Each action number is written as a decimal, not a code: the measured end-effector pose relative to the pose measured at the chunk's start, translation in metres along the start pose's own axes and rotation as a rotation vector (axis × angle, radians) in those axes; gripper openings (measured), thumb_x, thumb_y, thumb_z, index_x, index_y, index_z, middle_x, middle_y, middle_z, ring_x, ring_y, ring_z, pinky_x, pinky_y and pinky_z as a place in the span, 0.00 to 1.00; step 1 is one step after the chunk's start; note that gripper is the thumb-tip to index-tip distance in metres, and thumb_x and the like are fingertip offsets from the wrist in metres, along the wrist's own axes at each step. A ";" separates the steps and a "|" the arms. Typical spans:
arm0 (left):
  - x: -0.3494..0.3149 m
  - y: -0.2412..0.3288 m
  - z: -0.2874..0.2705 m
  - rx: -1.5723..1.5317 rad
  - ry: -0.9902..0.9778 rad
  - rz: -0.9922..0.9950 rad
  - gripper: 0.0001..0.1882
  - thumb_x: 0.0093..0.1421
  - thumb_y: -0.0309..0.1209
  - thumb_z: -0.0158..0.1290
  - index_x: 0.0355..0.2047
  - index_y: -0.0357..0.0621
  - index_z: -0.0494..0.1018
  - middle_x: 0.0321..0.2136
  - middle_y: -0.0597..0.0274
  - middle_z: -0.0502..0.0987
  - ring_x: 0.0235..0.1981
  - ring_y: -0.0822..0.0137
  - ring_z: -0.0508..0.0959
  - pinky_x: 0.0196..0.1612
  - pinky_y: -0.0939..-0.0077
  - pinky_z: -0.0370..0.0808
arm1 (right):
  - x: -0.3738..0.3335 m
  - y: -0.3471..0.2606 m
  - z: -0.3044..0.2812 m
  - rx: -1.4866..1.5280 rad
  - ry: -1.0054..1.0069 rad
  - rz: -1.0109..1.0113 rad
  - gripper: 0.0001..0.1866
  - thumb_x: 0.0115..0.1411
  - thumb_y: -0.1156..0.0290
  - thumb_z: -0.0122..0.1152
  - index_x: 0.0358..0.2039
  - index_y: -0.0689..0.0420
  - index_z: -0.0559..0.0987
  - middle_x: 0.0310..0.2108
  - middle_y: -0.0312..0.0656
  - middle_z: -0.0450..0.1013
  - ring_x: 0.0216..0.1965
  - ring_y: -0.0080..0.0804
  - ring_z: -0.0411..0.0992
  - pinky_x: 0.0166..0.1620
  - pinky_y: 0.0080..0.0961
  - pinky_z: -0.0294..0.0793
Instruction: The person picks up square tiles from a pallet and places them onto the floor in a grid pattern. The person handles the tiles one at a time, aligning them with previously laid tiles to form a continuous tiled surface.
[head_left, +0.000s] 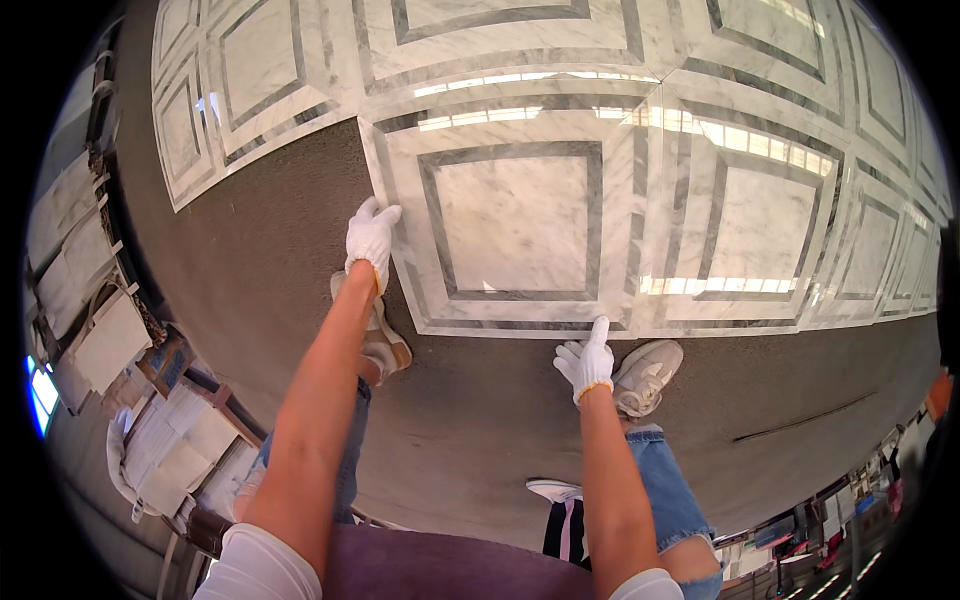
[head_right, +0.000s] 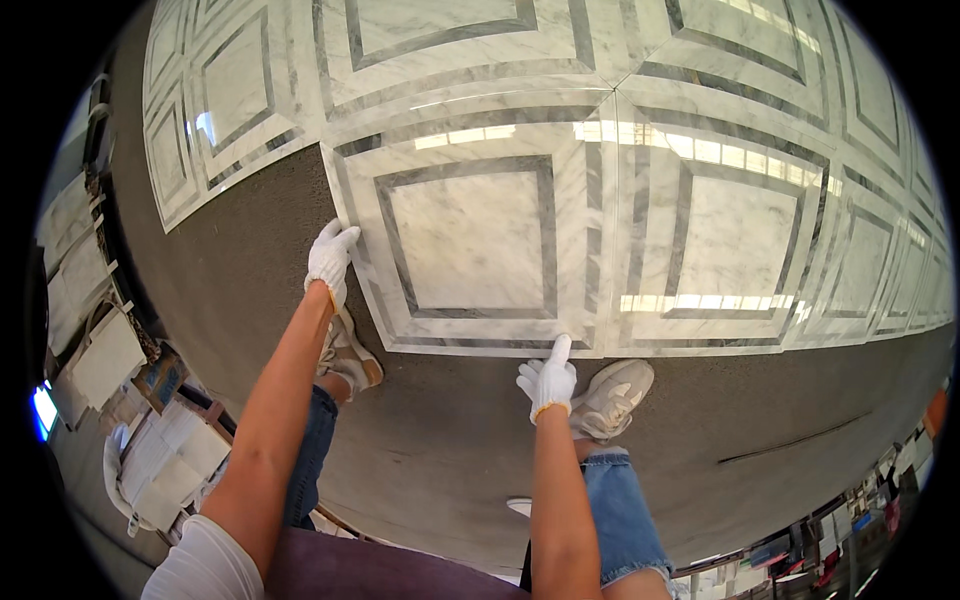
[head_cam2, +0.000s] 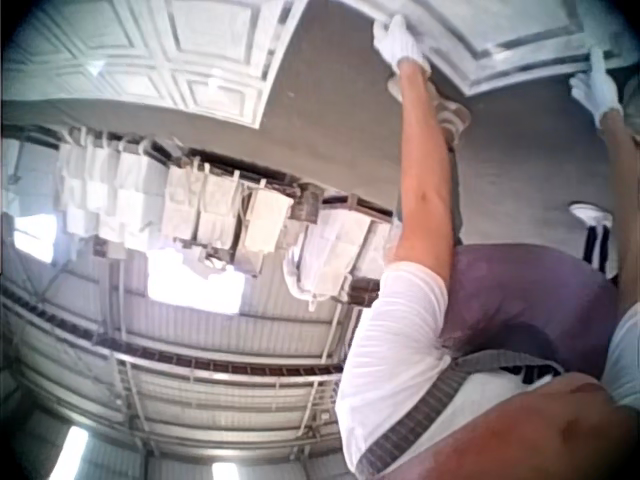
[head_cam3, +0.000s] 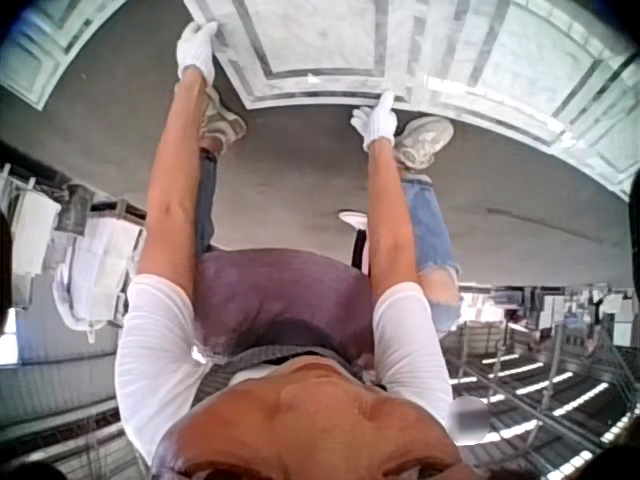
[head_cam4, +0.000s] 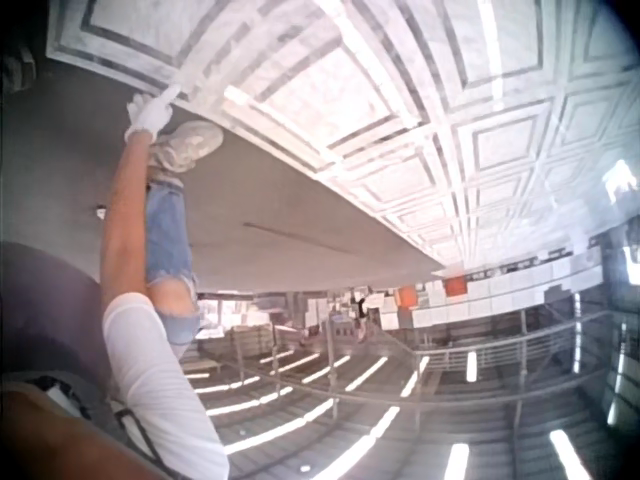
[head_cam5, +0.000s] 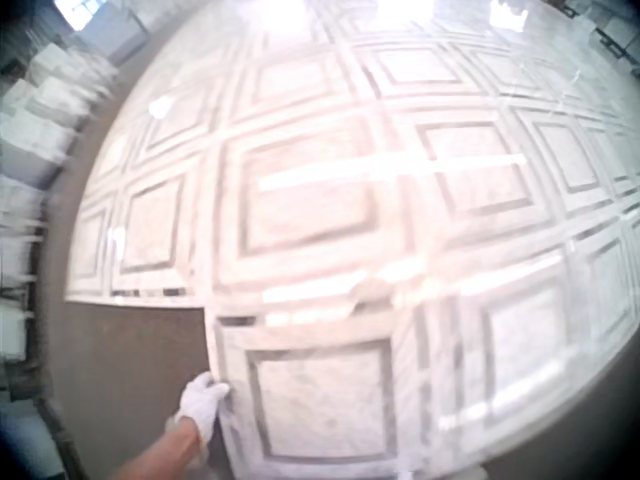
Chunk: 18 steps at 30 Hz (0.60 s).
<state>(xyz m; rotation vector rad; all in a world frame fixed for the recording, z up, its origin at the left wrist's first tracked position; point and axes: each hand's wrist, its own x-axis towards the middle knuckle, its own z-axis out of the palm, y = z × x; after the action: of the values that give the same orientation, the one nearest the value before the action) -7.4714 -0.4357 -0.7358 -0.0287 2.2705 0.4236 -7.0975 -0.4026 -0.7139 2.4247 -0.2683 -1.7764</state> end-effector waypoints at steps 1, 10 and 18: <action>0.000 -0.002 0.001 0.003 -0.019 -0.005 0.34 0.57 0.33 0.54 0.62 0.32 0.60 0.57 0.48 0.69 0.58 0.56 0.69 0.60 0.65 0.63 | 0.000 0.001 -0.002 0.009 0.003 -0.010 0.51 0.58 0.30 0.47 0.61 0.69 0.58 0.55 0.63 0.66 0.49 0.55 0.73 0.42 0.40 0.80; 0.004 -0.003 0.003 0.027 0.043 0.064 0.36 0.52 0.36 0.56 0.59 0.29 0.64 0.54 0.38 0.71 0.57 0.51 0.71 0.58 0.69 0.66 | 0.002 0.008 0.006 0.048 0.008 -0.090 0.49 0.57 0.32 0.52 0.61 0.64 0.57 0.53 0.65 0.66 0.48 0.53 0.73 0.44 0.40 0.77; -0.005 0.012 0.009 0.238 0.065 0.095 0.31 0.51 0.41 0.56 0.50 0.30 0.70 0.48 0.33 0.74 0.51 0.41 0.74 0.51 0.60 0.72 | 0.000 -0.001 -0.006 0.030 -0.016 -0.151 0.44 0.56 0.39 0.61 0.59 0.59 0.58 0.49 0.60 0.67 0.44 0.50 0.73 0.40 0.38 0.77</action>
<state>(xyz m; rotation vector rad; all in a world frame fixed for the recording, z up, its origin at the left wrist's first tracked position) -7.4638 -0.4225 -0.7343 0.1895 2.3792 0.2021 -7.0919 -0.4018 -0.7126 2.5139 -0.1164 -1.8650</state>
